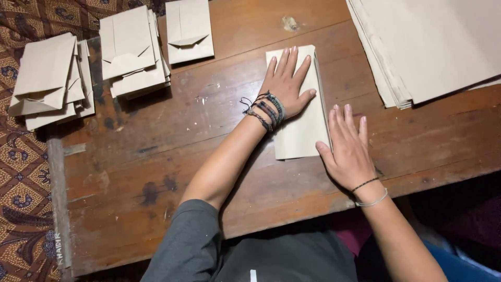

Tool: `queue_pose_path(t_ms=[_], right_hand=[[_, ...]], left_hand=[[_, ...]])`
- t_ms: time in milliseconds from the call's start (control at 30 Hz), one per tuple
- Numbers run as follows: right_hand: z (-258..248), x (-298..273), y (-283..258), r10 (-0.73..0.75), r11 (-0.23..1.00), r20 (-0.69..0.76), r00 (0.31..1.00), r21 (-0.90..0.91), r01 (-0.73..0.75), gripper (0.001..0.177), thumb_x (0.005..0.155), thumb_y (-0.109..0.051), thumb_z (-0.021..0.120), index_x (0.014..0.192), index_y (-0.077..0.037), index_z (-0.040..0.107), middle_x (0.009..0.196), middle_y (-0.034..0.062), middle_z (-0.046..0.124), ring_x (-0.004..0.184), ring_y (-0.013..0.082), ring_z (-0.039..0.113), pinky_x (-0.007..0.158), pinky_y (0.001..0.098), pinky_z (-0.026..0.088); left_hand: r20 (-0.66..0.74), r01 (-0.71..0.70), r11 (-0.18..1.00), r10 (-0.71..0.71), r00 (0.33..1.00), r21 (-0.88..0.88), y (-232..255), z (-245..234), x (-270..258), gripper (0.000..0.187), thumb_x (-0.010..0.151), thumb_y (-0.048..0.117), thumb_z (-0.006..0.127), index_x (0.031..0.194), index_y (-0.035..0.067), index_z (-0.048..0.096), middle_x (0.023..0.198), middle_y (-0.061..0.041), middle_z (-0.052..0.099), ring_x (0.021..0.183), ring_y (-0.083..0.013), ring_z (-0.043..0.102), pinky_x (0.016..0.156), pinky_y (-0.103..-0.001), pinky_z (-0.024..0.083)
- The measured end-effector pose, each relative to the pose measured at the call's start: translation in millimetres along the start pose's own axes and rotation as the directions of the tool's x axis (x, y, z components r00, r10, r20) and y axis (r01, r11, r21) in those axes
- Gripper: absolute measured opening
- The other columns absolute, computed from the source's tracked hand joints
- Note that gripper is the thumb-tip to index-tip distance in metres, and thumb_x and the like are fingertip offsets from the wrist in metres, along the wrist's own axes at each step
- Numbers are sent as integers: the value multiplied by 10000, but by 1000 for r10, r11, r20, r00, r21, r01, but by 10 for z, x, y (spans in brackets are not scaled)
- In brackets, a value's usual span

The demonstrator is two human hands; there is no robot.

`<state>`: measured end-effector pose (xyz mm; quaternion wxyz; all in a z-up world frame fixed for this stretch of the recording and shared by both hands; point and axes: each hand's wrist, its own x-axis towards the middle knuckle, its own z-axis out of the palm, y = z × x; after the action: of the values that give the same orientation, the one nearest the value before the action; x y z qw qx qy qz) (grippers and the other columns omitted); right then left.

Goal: Folding a flat sheet of paper into a paper bag by making several precise folds and creases.

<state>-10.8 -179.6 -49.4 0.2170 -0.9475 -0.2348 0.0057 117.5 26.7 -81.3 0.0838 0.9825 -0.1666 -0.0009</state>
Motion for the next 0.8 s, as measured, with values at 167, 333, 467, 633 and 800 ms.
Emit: queue_pose_path(t_ms=[167, 333, 467, 633, 800], right_hand=[[10, -23, -3, 59, 998, -25, 998, -14, -60, 754, 1016, -377, 447, 1600, 47, 230, 1681, 259, 227, 1572, 445, 77, 1218, 670, 9], [90, -23, 75, 35, 998, -28, 999, -46, -36, 796, 1011, -440, 520, 1597, 47, 290, 1695, 250, 230, 1588, 422, 78, 1225, 652, -30], [128, -38, 117, 22, 1000, -2, 1000, -5, -22, 757, 1037, -417, 478, 1618, 8, 245, 1698, 213, 233, 1589, 388, 92, 1231, 633, -27], [145, -40, 128, 28, 1000, 1, 1000, -5, -28, 738, 1051, -418, 446, 1625, -5, 234, 1702, 197, 230, 1597, 363, 76, 1240, 610, -44], [150, -44, 201, 65, 997, -39, 997, 51, -63, 690, 1074, -382, 409, 1629, -8, 242, 1694, 200, 248, 1588, 370, 95, 1244, 589, -29]], left_hand=[[-75, -49, 993, 57, 996, 110, 83, -30, -18, 810, 1022, 661, 331, 1644, 160, 191, 1697, -196, 128, 1582, -352, 99, 1277, -533, 73], [87, -92, 995, 87, 992, 47, 75, -174, -5, 842, 1040, 671, 350, 1674, 164, 130, 1729, -169, 47, 1604, -335, 22, 1291, -531, 29], [133, -110, 993, 103, 986, 49, 116, -278, -58, 1003, 943, 822, 355, 1675, 179, 119, 1727, -180, 16, 1600, -346, -11, 1287, -539, 2], [156, -153, 965, 121, 980, 214, 169, -258, -23, 995, 955, 811, 239, 1663, 120, 128, 1730, -165, 64, 1596, -304, -17, 1277, -521, -36], [140, -179, 983, 172, 975, 39, 97, -249, -72, 1080, 921, 848, 320, 1665, 89, 127, 1731, -174, 43, 1604, -330, 9, 1288, -521, 16]])
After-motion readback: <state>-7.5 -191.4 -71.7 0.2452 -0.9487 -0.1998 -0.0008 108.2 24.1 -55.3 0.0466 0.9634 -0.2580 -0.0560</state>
